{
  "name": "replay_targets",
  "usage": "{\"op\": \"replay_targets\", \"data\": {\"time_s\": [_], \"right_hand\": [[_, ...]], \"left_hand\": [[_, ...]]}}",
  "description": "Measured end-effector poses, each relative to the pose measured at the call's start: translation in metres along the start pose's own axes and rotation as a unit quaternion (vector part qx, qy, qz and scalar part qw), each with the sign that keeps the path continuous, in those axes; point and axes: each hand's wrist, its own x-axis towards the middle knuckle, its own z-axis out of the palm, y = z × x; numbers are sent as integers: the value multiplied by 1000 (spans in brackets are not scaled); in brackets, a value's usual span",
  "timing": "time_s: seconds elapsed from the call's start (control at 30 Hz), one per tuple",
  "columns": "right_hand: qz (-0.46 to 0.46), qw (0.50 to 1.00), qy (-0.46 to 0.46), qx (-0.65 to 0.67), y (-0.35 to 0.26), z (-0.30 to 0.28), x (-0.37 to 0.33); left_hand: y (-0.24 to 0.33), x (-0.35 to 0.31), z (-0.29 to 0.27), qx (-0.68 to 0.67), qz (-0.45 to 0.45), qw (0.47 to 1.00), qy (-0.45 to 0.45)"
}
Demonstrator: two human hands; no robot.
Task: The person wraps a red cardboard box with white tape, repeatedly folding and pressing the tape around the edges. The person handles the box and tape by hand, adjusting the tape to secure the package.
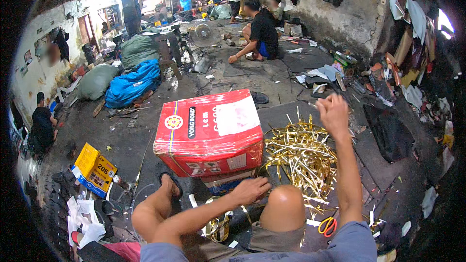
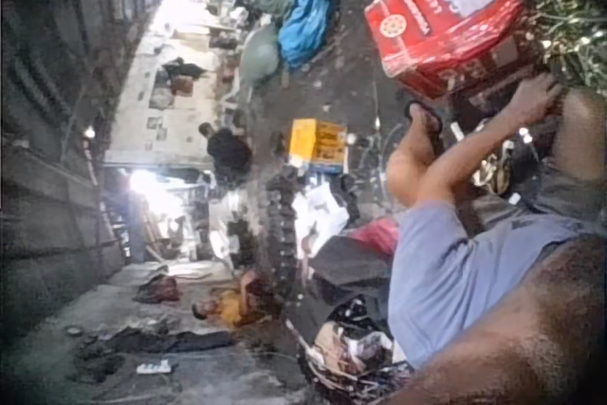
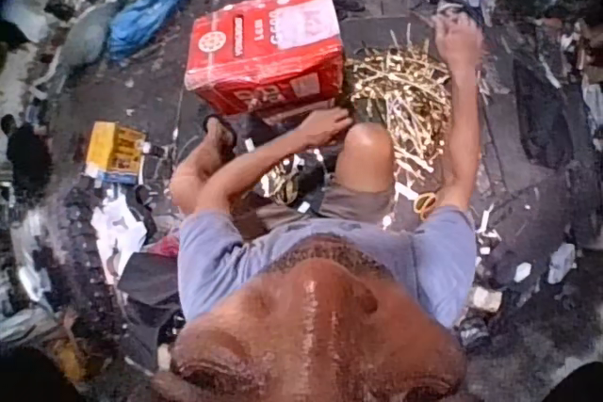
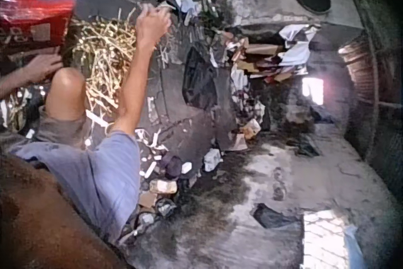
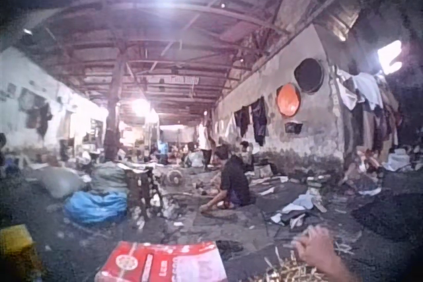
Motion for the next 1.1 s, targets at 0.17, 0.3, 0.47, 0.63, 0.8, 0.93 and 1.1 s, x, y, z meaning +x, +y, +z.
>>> {"op": "replay_targets", "data": {"time_s": [0.17,0.3,0.47,0.63,0.8,0.93,1.1], "right_hand": [[134,955,-19,264,9,1,-91],[180,915,-95,348,-19,-17,-111],[174,902,-111,380,-33,-40,-117],[108,839,-211,490,-82,-65,-108],[-107,768,-329,539,-133,-66,-105],[-208,677,-411,574,-177,-61,-96],[-99,625,-386,671,-210,-67,-89]], "left_hand": [[26,-80,157,-117,-377,903,-169],[15,-155,270,-28,-380,899,-214],[-7,-134,238,-136,-494,845,-152],[0,-102,162,-246,-438,864,-23],[56,-52,-37,-525,-328,767,168],[78,-76,-126,-539,-183,765,302],[77,-99,-142,-631,-135,605,466]]}}
